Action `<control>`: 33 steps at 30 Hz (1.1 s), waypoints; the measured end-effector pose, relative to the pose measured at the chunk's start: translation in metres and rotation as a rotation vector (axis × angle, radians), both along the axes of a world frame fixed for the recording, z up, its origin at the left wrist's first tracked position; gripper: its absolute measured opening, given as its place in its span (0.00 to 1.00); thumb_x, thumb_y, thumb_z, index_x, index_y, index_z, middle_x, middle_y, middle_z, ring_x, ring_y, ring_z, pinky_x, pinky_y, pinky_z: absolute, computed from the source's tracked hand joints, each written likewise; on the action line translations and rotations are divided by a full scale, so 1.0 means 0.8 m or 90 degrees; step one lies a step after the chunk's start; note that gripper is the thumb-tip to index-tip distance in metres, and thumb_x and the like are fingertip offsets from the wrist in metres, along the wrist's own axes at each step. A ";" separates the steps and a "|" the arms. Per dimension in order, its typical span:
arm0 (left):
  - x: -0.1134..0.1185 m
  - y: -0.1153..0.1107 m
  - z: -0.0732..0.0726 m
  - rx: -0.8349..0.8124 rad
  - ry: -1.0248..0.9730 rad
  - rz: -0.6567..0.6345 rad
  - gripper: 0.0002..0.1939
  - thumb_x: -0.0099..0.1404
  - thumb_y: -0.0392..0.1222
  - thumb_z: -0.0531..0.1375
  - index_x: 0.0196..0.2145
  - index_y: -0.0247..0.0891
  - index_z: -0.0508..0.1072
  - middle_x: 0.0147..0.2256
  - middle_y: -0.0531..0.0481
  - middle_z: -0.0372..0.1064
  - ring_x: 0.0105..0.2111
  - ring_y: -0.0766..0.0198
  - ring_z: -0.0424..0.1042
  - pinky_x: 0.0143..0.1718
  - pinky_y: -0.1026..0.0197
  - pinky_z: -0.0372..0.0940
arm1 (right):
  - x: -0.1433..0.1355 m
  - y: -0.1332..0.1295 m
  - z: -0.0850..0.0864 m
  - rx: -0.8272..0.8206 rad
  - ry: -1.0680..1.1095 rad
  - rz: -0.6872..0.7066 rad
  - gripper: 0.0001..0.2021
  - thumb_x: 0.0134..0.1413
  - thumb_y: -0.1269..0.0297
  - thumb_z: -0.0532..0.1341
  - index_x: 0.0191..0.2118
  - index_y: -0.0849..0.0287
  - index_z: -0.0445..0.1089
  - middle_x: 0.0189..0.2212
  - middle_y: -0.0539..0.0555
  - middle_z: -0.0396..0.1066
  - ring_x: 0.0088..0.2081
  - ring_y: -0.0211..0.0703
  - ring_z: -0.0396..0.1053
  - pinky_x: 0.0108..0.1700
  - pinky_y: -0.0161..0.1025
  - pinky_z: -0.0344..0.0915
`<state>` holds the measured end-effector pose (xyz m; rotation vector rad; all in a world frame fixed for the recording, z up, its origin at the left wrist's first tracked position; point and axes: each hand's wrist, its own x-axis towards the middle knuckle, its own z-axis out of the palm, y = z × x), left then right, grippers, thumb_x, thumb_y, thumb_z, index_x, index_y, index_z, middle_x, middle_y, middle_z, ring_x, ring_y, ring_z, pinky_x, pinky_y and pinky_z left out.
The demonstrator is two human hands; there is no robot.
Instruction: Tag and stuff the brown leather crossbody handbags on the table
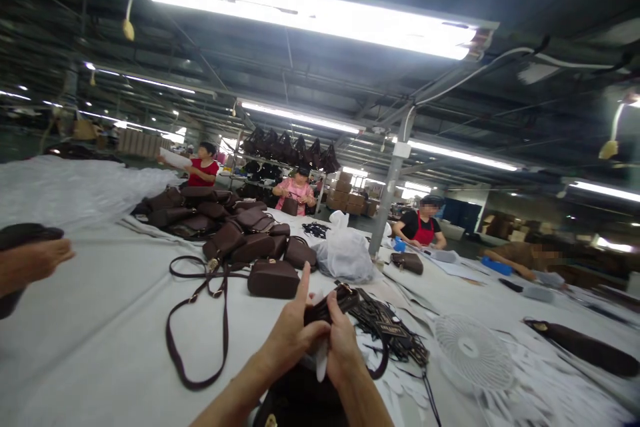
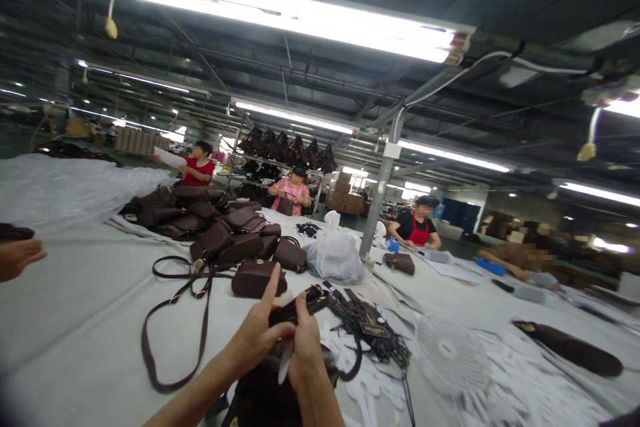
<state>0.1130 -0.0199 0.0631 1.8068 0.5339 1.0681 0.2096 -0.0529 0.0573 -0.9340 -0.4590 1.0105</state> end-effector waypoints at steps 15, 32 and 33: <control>0.008 0.024 -0.003 -0.015 -0.081 0.042 0.20 0.66 0.52 0.51 0.29 0.34 0.73 0.25 0.51 0.68 0.31 0.62 0.67 0.36 0.61 0.63 | 0.029 -0.031 -0.010 -0.087 -0.595 -0.005 0.23 0.46 0.46 0.64 0.44 0.58 0.68 0.22 0.51 0.73 0.23 0.47 0.73 0.19 0.37 0.66; 0.016 -0.003 0.003 0.083 -0.023 0.041 0.17 0.66 0.45 0.52 0.25 0.36 0.74 0.28 0.49 0.69 0.33 0.62 0.68 0.36 0.62 0.62 | 0.052 -0.086 0.043 0.030 -0.594 0.145 0.21 0.50 0.44 0.62 0.33 0.60 0.77 0.35 0.56 0.73 0.28 0.39 0.70 0.24 0.32 0.65; 0.016 -0.006 0.004 0.099 -0.017 0.050 0.17 0.66 0.44 0.51 0.26 0.36 0.75 0.29 0.48 0.70 0.33 0.62 0.68 0.37 0.62 0.63 | 0.051 -0.086 0.046 0.026 -0.583 0.118 0.21 0.49 0.44 0.63 0.31 0.60 0.77 0.31 0.54 0.72 0.23 0.34 0.65 0.20 0.30 0.59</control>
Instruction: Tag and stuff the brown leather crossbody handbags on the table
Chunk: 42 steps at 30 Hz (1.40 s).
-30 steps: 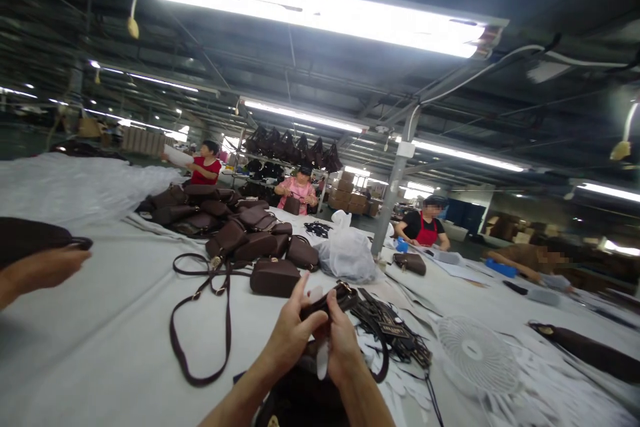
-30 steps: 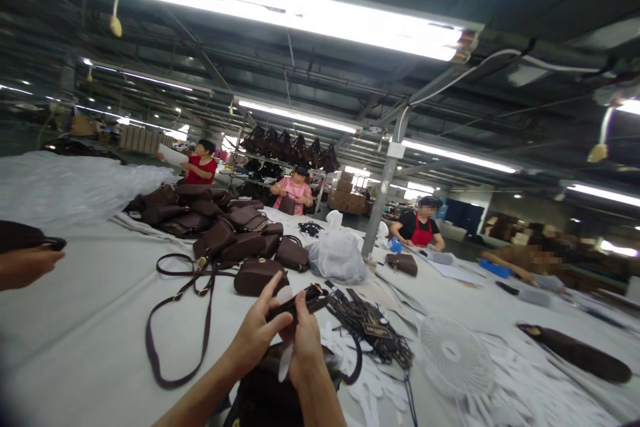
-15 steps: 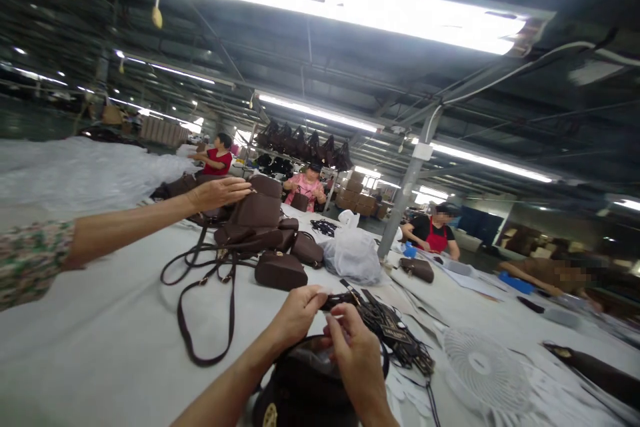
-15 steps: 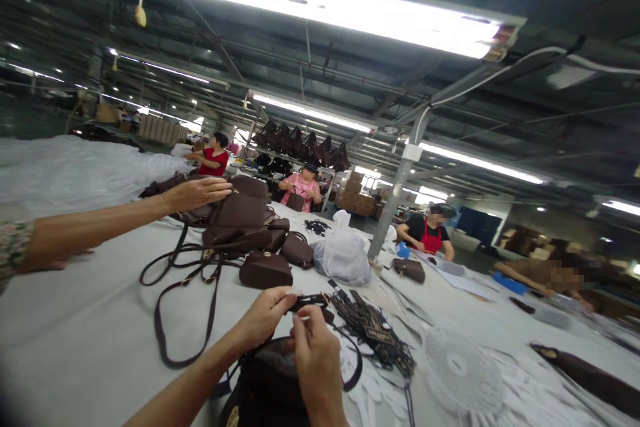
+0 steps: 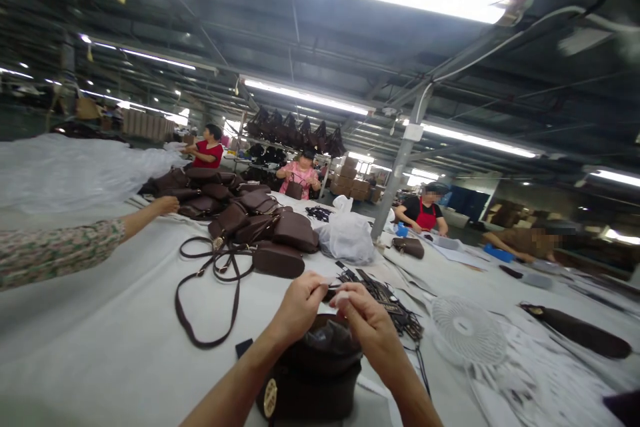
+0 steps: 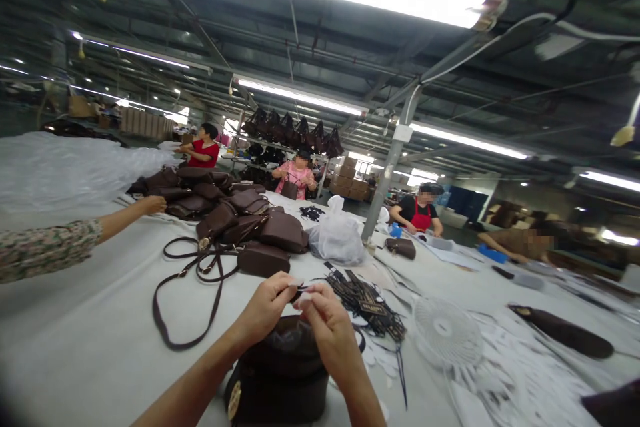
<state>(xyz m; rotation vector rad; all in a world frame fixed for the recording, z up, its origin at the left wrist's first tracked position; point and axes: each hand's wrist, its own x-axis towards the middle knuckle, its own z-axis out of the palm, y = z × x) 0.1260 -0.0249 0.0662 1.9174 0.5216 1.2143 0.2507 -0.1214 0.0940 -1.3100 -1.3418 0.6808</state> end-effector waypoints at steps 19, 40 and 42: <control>0.004 -0.018 -0.018 0.041 -0.007 0.056 0.20 0.69 0.40 0.48 0.55 0.41 0.69 0.49 0.46 0.74 0.42 0.61 0.74 0.45 0.63 0.66 | -0.009 0.019 -0.014 -0.035 0.221 -0.031 0.32 0.39 0.46 0.70 0.46 0.59 0.59 0.15 0.43 0.68 0.12 0.27 0.54 0.13 0.23 0.45; -0.008 0.004 -0.013 0.136 0.083 0.074 0.07 0.68 0.40 0.47 0.37 0.42 0.64 0.25 0.56 0.64 0.24 0.65 0.65 0.28 0.65 0.55 | 0.005 0.047 0.034 -0.055 -0.132 -0.013 0.10 0.47 0.56 0.65 0.28 0.59 0.71 0.18 0.46 0.66 0.17 0.32 0.59 0.20 0.30 0.55; -0.009 0.007 -0.009 0.114 0.077 0.063 0.05 0.66 0.39 0.49 0.38 0.42 0.63 0.25 0.56 0.63 0.24 0.65 0.64 0.28 0.65 0.55 | 0.003 0.051 0.039 0.073 -0.284 -0.083 0.06 0.48 0.63 0.63 0.24 0.58 0.71 0.23 0.47 0.67 0.22 0.33 0.60 0.25 0.32 0.57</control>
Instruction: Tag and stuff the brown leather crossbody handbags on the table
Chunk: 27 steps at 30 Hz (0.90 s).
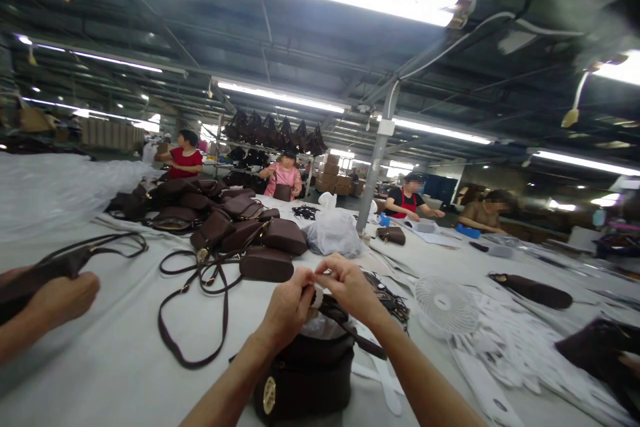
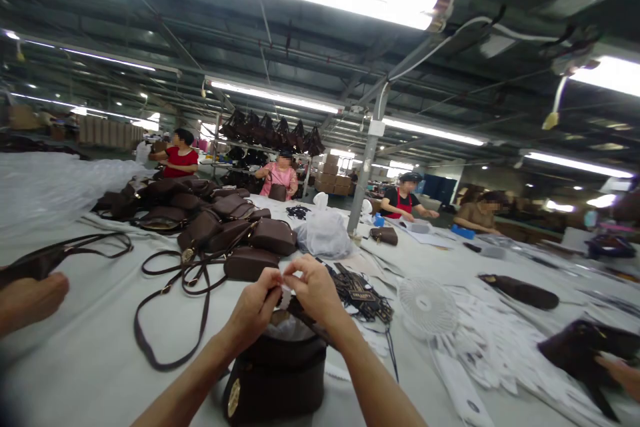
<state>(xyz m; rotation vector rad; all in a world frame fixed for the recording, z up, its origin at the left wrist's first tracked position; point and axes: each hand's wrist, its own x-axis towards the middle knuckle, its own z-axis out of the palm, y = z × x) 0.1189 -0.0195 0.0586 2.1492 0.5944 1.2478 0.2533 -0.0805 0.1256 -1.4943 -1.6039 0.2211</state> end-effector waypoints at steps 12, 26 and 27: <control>-0.004 0.011 0.037 -0.054 0.127 -0.112 0.18 0.67 0.49 0.47 0.28 0.37 0.68 0.26 0.51 0.66 0.28 0.63 0.64 0.30 0.63 0.58 | -0.008 0.029 0.050 -0.055 0.004 0.075 0.08 0.52 0.75 0.55 0.25 0.57 0.64 0.20 0.45 0.72 0.18 0.33 0.65 0.23 0.30 0.59; 0.003 0.021 0.068 -0.096 0.314 -0.223 0.14 0.63 0.47 0.51 0.24 0.37 0.64 0.21 0.57 0.58 0.22 0.68 0.57 0.24 0.66 0.54 | 0.019 -0.006 0.030 -0.044 -0.164 0.029 0.24 0.39 0.64 0.70 0.45 0.61 0.68 0.38 0.55 0.74 0.38 0.46 0.72 0.37 0.35 0.64; 0.003 0.019 0.074 -0.080 0.319 -0.238 0.13 0.63 0.46 0.51 0.25 0.37 0.65 0.22 0.56 0.60 0.22 0.68 0.58 0.25 0.66 0.55 | 0.022 -0.012 0.027 -0.073 -0.243 0.013 0.26 0.37 0.63 0.72 0.45 0.61 0.69 0.40 0.57 0.74 0.40 0.49 0.72 0.38 0.36 0.63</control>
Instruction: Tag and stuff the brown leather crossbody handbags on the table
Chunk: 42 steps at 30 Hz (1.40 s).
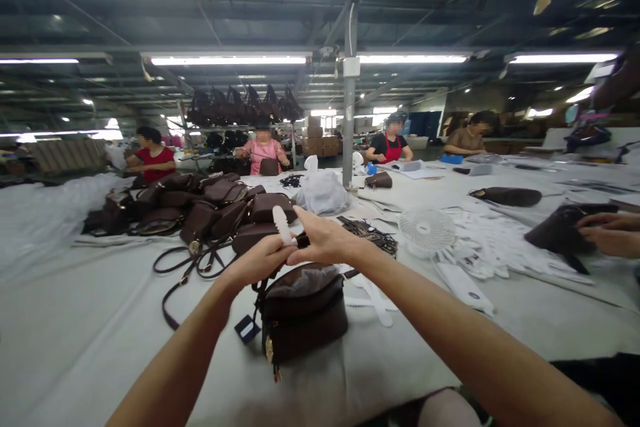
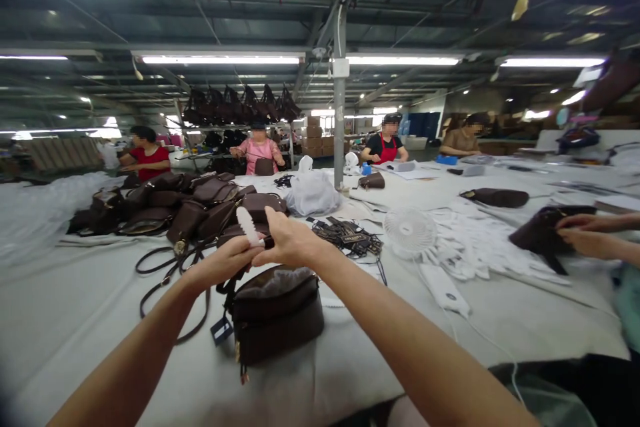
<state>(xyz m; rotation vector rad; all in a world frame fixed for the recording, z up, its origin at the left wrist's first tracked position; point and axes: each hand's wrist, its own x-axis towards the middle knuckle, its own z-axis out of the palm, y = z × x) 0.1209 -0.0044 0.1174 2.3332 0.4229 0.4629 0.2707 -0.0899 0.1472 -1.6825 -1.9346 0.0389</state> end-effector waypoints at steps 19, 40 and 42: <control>-0.045 -0.018 -0.051 -0.112 0.009 -0.112 0.12 0.67 0.38 0.52 0.40 0.37 0.76 0.40 0.48 0.76 0.43 0.63 0.72 0.48 0.63 0.63 | 0.032 -0.054 -0.059 -0.206 -0.047 0.298 0.11 0.60 0.71 0.52 0.41 0.55 0.70 0.39 0.53 0.73 0.42 0.42 0.69 0.45 0.37 0.63; -0.018 -0.018 -0.054 0.456 0.204 0.006 0.07 0.58 0.40 0.64 0.34 0.37 0.71 0.30 0.47 0.75 0.34 0.54 0.72 0.32 0.57 0.60 | 0.005 -0.094 -0.102 -0.191 -0.195 0.403 0.13 0.62 0.74 0.48 0.43 0.54 0.67 0.40 0.56 0.73 0.48 0.45 0.69 0.61 0.46 0.57; -0.010 -0.017 -0.059 0.493 0.192 0.015 0.06 0.58 0.32 0.62 0.35 0.36 0.71 0.29 0.46 0.75 0.33 0.54 0.73 0.33 0.56 0.60 | 0.002 -0.098 -0.098 -0.228 -0.147 0.387 0.10 0.62 0.70 0.51 0.43 0.53 0.67 0.42 0.57 0.72 0.45 0.44 0.70 0.53 0.41 0.65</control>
